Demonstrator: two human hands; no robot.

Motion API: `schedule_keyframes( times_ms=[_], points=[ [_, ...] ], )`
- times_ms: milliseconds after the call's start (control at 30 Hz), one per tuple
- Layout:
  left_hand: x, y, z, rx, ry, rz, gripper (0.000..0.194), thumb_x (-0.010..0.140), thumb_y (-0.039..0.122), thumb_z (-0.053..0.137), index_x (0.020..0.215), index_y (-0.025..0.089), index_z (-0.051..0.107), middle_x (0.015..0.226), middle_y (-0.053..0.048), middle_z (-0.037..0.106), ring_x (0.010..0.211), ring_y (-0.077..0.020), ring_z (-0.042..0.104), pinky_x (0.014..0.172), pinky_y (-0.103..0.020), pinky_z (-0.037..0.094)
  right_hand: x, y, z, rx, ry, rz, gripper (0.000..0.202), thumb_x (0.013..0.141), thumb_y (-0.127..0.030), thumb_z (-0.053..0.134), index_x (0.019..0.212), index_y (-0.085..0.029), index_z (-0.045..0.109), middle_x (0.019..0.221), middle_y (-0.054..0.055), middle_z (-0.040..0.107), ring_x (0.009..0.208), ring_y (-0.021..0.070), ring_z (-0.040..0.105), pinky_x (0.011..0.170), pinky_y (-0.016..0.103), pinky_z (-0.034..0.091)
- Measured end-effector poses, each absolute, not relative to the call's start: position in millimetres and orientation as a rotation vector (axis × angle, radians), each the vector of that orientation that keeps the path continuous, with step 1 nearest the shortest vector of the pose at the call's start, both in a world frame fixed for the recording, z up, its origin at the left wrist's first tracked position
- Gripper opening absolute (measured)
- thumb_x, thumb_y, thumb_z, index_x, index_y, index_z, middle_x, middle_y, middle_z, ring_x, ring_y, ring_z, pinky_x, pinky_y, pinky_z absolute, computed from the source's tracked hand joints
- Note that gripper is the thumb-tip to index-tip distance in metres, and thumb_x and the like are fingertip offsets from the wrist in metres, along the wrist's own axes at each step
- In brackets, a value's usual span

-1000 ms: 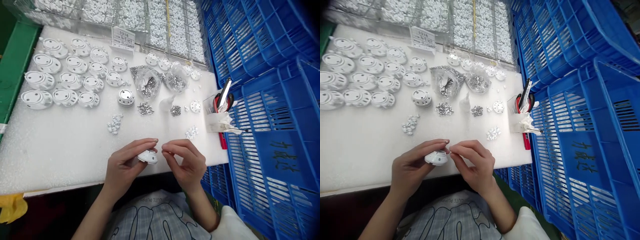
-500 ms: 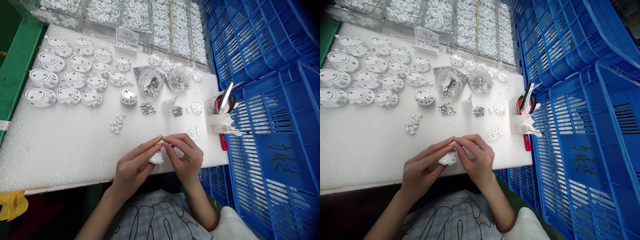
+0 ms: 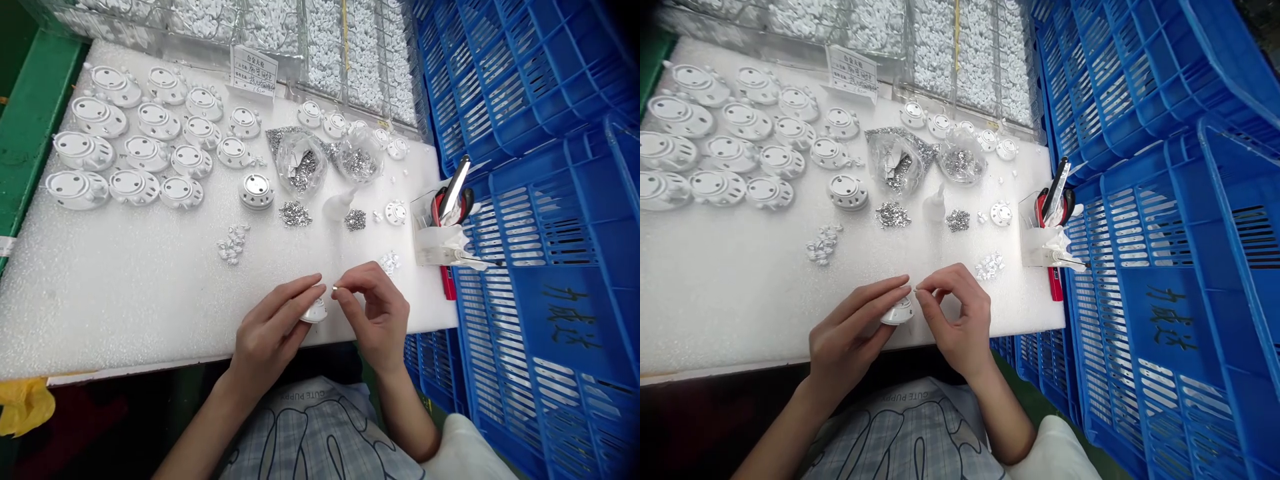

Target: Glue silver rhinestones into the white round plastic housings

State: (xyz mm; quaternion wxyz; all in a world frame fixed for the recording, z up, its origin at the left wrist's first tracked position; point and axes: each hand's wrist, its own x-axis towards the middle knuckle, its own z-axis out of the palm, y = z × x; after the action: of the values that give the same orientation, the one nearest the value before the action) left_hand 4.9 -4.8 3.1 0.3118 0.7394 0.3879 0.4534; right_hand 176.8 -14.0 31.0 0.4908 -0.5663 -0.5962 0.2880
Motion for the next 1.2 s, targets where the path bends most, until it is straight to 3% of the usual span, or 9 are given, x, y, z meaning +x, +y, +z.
schedule_keyframes(
  times_ms=[133, 300, 1200],
  points=[
    [7.0, -3.0, 2.8, 1.868, 1.027, 1.345, 0.027, 0.092, -0.003, 0.068, 0.111, 0.017, 0.068, 0.104, -0.006, 0.075, 0.098, -0.0156, 0.074, 0.089, -0.024, 0.062, 175.4, -28.4, 29.6, -1.337, -1.376, 0.821, 0.014, 0.096, -0.013, 0.069, 0.098, -0.026, 0.072, 0.094, 0.0, 0.07, 0.091, 0.0155, 0.068, 0.08, 0.03, 0.056],
    [6.9, -0.7, 1.4, 1.867, 1.042, 1.379, 0.026, 0.089, -0.006, 0.07, 0.099, 0.017, 0.065, 0.101, -0.005, 0.07, 0.093, -0.0142, 0.069, 0.083, -0.024, 0.06, 170.4, -35.6, 26.6, -1.276, -1.432, 0.841, 0.019, 0.095, -0.009, 0.069, 0.102, -0.027, 0.071, 0.103, 0.001, 0.069, 0.103, 0.0179, 0.072, 0.093, 0.036, 0.059],
    [7.7, -1.3, 1.0, 1.956, 1.052, 1.37, 0.02, 0.091, -0.003, 0.072, 0.097, 0.016, 0.066, 0.098, -0.003, 0.065, 0.089, -0.0138, 0.063, 0.079, -0.024, 0.056, 169.5, -30.6, 28.1, -1.28, -1.653, 0.675, 0.019, 0.093, -0.006, 0.065, 0.099, -0.024, 0.067, 0.099, 0.002, 0.068, 0.098, 0.015, 0.073, 0.088, 0.029, 0.062]
  ],
)
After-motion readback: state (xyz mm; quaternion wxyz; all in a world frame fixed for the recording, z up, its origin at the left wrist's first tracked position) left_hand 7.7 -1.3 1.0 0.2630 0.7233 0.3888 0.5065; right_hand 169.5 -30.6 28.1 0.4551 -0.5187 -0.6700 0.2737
